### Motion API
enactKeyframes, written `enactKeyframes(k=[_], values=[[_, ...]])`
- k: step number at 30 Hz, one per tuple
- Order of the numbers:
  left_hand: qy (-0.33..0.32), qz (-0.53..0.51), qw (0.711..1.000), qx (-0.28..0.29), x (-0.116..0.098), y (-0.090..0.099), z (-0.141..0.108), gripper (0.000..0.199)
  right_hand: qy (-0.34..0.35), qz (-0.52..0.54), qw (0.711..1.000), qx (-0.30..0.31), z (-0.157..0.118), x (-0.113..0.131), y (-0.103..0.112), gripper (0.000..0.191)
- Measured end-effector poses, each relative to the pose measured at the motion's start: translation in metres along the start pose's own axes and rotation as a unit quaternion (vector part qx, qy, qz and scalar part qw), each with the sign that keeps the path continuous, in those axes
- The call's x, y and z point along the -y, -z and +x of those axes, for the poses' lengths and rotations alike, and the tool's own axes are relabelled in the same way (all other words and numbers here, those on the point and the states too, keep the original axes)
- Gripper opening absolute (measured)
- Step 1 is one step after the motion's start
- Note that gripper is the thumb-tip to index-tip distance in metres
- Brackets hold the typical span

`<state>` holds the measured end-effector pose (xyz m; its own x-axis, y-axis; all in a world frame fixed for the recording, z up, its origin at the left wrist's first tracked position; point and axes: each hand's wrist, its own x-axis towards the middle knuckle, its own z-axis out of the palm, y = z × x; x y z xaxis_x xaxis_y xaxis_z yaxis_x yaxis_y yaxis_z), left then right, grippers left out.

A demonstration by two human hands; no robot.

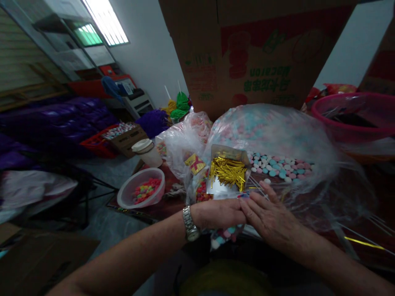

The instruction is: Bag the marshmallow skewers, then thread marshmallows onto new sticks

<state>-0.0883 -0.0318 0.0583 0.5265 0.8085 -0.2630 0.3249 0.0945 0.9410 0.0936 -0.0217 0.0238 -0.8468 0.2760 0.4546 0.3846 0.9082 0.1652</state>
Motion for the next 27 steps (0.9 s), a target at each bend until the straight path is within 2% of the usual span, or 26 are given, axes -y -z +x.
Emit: enactKeyframes(k=[2,3,4,5,6,8,9,10,11,12,13,14,15,16,17,18,20,22,24,27], values=[[0.006,0.116,0.992,0.058,-0.001,-0.002,-0.004,0.009,-0.026,0.052,0.998,0.034,-0.008,0.005,-0.008,0.023],[-0.008,0.215,0.973,0.077,-0.002,-0.004,-0.007,0.010,-0.067,0.124,0.989,0.051,-0.012,0.009,-0.011,0.022],[-0.043,0.327,0.941,0.082,-0.004,-0.005,-0.010,0.010,-0.125,0.238,0.960,0.075,-0.016,0.014,-0.014,0.021],[-0.094,0.436,0.891,0.079,-0.005,-0.006,-0.014,0.008,-0.188,0.371,0.904,0.102,-0.019,0.019,-0.017,0.023],[-0.153,0.524,0.835,0.064,-0.007,-0.008,-0.017,0.007,-0.240,0.492,0.826,0.131,-0.022,0.026,-0.019,0.028],[-0.267,0.608,0.747,0.026,-0.008,-0.009,-0.025,0.010,-0.286,0.687,0.644,0.177,-0.026,0.037,-0.022,0.044],[-0.314,0.622,0.718,0.003,-0.008,-0.008,-0.029,0.014,-0.282,0.755,0.561,0.187,-0.026,0.041,-0.023,0.050],[-0.348,0.624,0.699,-0.027,-0.006,-0.006,-0.032,0.017,-0.267,0.802,0.498,0.191,-0.024,0.041,-0.024,0.053],[-0.372,0.614,0.694,-0.058,-0.003,-0.003,-0.035,0.018,-0.252,0.831,0.459,0.189,-0.021,0.037,-0.025,0.055],[-0.383,0.592,0.703,-0.095,0.000,0.003,-0.037,0.018,-0.249,0.843,0.442,0.179,-0.015,0.029,-0.027,0.056],[-0.378,0.555,0.727,-0.146,0.003,0.009,-0.038,0.018,-0.268,0.822,0.476,0.161,-0.008,0.017,-0.030,0.056],[-0.356,0.500,0.760,-0.215,0.005,0.018,-0.039,0.016,-0.300,0.766,0.552,0.136,0.002,0.003,-0.034,0.054],[-0.319,0.427,0.793,-0.296,0.007,0.027,-0.040,0.016,-0.348,0.669,0.651,0.089,0.014,-0.013,-0.040,0.051],[-0.268,0.339,0.819,-0.378,0.009,0.036,-0.041,0.015,-0.408,0.529,0.743,0.044,0.027,-0.029,-0.049,0.044],[-0.211,0.244,0.833,-0.449,0.010,0.045,-0.041,0.016,-0.430,0.462,0.775,0.029,0.040,-0.043,-0.059,0.034],[-0.156,0.151,0.837,-0.503,0.010,0.053,-0.042,0.017,-0.442,0.417,0.794,0.022,0.054,-0.053,-0.072,0.025],[-0.071,0.001,0.829,-0.555,0.012,0.064,-0.045,0.022,-0.461,0.362,0.810,0.024,0.080,-0.066,-0.099,0.014],[-0.026,-0.090,0.822,-0.562,0.017,0.069,-0.047,0.029,-0.472,0.323,0.820,0.027,0.100,-0.068,-0.123,0.012],[-0.003,-0.137,0.824,-0.550,0.025,0.070,-0.049,0.030,-0.470,0.302,0.829,0.030,0.114,-0.068,-0.142,0.011],[0.022,-0.174,0.827,-0.534,0.038,0.070,-0.048,0.028,-0.450,0.302,0.840,0.026,0.125,-0.074,-0.157,0.018]])
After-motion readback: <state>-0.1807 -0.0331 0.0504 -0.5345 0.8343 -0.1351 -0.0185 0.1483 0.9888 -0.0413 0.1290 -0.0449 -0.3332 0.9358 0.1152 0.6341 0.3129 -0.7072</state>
